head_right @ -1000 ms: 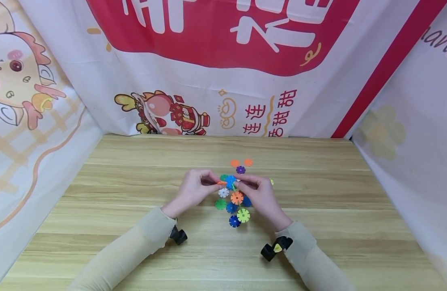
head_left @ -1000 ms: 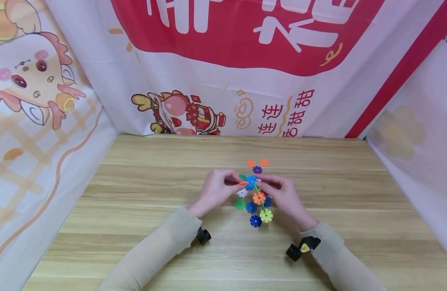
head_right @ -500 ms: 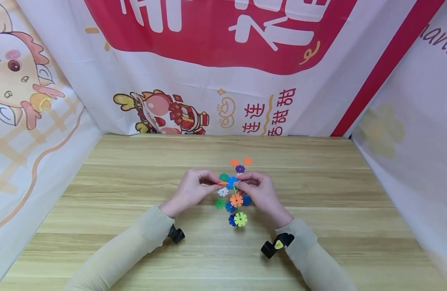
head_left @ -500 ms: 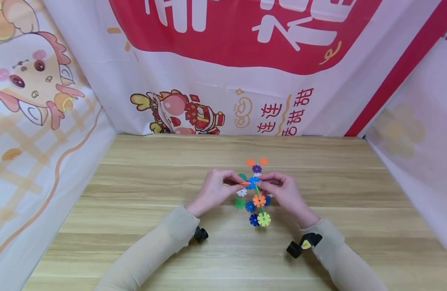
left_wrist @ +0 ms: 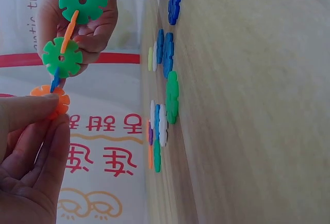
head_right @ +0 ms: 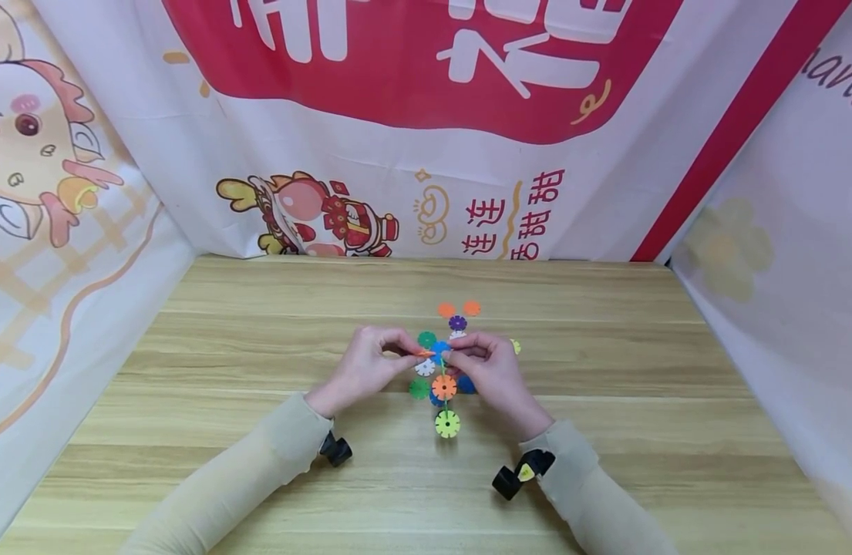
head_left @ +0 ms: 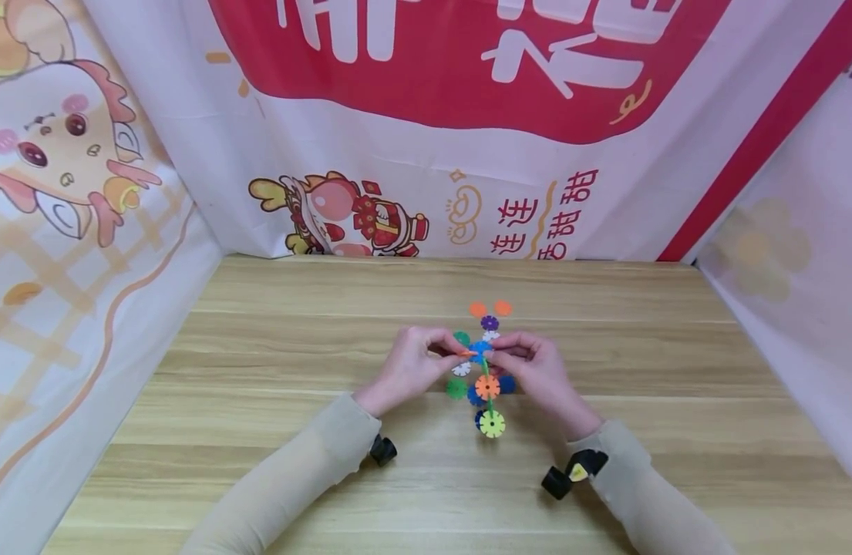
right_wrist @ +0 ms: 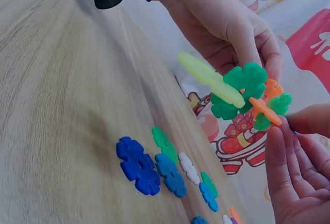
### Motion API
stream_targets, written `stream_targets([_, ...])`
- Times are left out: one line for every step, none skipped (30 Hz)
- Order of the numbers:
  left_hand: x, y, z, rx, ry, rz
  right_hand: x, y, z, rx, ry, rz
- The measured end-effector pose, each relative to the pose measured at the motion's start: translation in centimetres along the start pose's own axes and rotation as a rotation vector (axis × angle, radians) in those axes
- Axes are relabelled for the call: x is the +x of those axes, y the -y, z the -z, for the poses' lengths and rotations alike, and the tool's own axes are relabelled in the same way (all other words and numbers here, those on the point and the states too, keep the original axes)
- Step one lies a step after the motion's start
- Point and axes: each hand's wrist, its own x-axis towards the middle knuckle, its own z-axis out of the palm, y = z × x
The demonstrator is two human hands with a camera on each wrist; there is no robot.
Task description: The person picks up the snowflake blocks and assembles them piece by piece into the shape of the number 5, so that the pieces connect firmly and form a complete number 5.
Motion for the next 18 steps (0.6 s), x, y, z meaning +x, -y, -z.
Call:
stream_targets([-0.06,0.04,0.07,-0.001,0.000,0.000,0.03,-0.05,-0.10,0.002,0.001,-0.003])
stream_targets([-0.13,0.06,0.14,-0.003,0.002,0.002,0.03,-0.09,-0.18,0.003,0.004,-0.003])
stream_targets([-0.20,0.08,0.21,-0.004,0.004,0.005,0.04,-0.12,-0.25,0.005,0.008,-0.004])
stream_targets([-0.23,0.06,0.24,-0.007,0.008,0.008,0.03,-0.14,-0.24,0.007,0.011,-0.005])
stream_targets([-0.25,0.04,0.26,-0.010,0.011,0.012,0.01,-0.15,-0.22,0.009,0.014,-0.004])
stream_targets([-0.28,0.00,0.30,-0.011,0.013,0.018,0.00,-0.15,-0.19,0.008,0.021,-0.002])
stream_targets([-0.31,-0.05,0.35,-0.013,0.014,0.027,0.00,-0.18,-0.16,0.009,0.025,-0.002])
stream_targets([-0.33,-0.11,0.39,-0.012,0.014,0.035,0.00,-0.23,-0.12,0.007,0.029,0.000])
stream_targets([-0.33,-0.16,0.43,-0.013,0.012,0.043,0.01,-0.27,-0.09,0.004,0.033,0.002])
stream_targets([-0.34,-0.21,0.46,-0.013,0.011,0.052,0.01,-0.33,-0.03,0.001,0.040,0.008])
stream_targets([-0.32,-0.25,0.49,-0.012,0.012,0.058,0.01,-0.38,0.01,-0.003,0.044,0.011])
stream_targets([-0.32,-0.30,0.53,-0.011,0.014,0.067,0.01,-0.44,0.06,-0.007,0.050,0.014])
stream_targets([-0.29,-0.32,0.55,-0.013,0.020,0.077,0.00,-0.50,0.11,-0.009,0.053,0.015])
stream_targets([-0.27,-0.35,0.57,-0.020,0.029,0.090,0.01,-0.54,0.18,-0.009,0.059,0.016])
stream_targets([-0.24,-0.35,0.60,-0.027,0.040,0.106,0.05,-0.57,0.28,-0.008,0.059,0.015])
stream_targets([-0.23,-0.34,0.64,-0.030,0.053,0.124,0.07,-0.61,0.39,-0.002,0.056,0.010])
stream_targets([-0.21,-0.32,0.69,-0.037,0.065,0.144,0.10,-0.61,0.51,0.001,0.049,0.004])
stream_targets([-0.18,-0.26,0.74,-0.041,0.075,0.166,0.11,-0.60,0.67,0.005,0.046,0.004])
